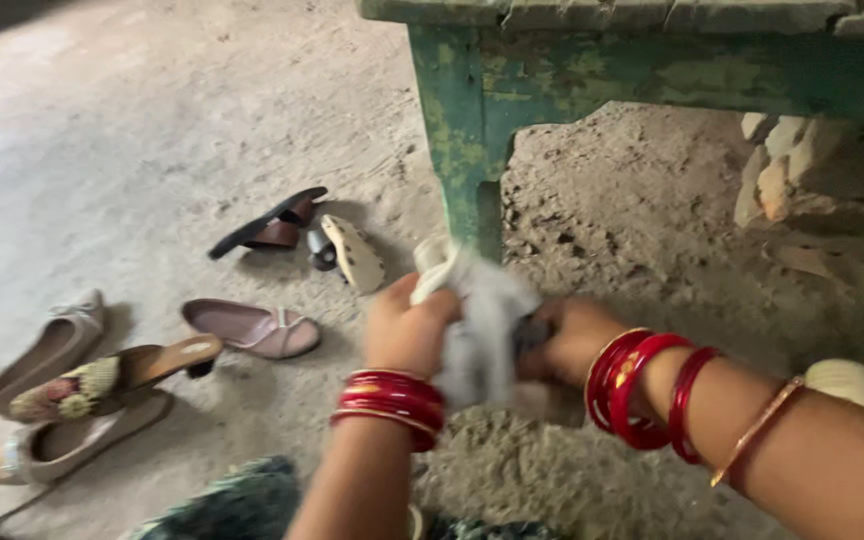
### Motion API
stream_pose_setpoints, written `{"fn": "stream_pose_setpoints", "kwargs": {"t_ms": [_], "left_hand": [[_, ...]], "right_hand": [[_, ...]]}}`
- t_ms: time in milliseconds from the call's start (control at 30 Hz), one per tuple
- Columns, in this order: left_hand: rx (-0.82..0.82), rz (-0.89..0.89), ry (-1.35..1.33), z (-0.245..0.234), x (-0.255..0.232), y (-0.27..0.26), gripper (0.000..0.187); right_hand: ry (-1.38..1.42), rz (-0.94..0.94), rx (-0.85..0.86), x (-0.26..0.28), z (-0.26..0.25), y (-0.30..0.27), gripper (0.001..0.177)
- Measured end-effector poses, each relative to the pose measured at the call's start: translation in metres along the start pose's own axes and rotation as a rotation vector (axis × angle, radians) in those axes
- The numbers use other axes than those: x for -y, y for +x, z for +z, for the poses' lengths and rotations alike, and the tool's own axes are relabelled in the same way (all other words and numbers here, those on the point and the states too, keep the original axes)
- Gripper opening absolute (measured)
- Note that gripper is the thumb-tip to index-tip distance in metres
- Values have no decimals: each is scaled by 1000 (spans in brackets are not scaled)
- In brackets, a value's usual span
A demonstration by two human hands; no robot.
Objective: The person sits on the floor and wipes several pairs of shoes with a white cloth. They pick up a black shoe, a grey slip-on, and a beige sandal, wiping each one individually before placing them on a nearby green table.
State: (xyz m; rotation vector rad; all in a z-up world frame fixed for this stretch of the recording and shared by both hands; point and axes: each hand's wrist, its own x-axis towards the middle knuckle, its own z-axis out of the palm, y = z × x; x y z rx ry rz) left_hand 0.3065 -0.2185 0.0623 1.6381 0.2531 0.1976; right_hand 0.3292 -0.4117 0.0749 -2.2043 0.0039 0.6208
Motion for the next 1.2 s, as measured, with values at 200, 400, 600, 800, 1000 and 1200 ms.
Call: {"fn": "stream_pose_setpoints", "kwargs": {"t_ms": [200,400,600,800,1000,1200], "left_hand": [[-161,193,325,50,-43,-63,60],[-220,149,284,-5,-79,-19,52],[-40,-55,486,20,-127,-61,66],[41,-181,658,38,-167,-91,82],[69,-122,561,52,-119,-32,71],[219,-194,635,75,-85,3,65]], "right_hand": [[439,-158,-162,36,10,-14,39],[310,-530,-146,55,11,-36,33],[352,-293,-466,33,0,-9,30],[322,-201,-391,24,-21,7,27],[225,-209,-308,29,-34,-22,25],[505,-33,-285,-15,-36,-15,26]]}}
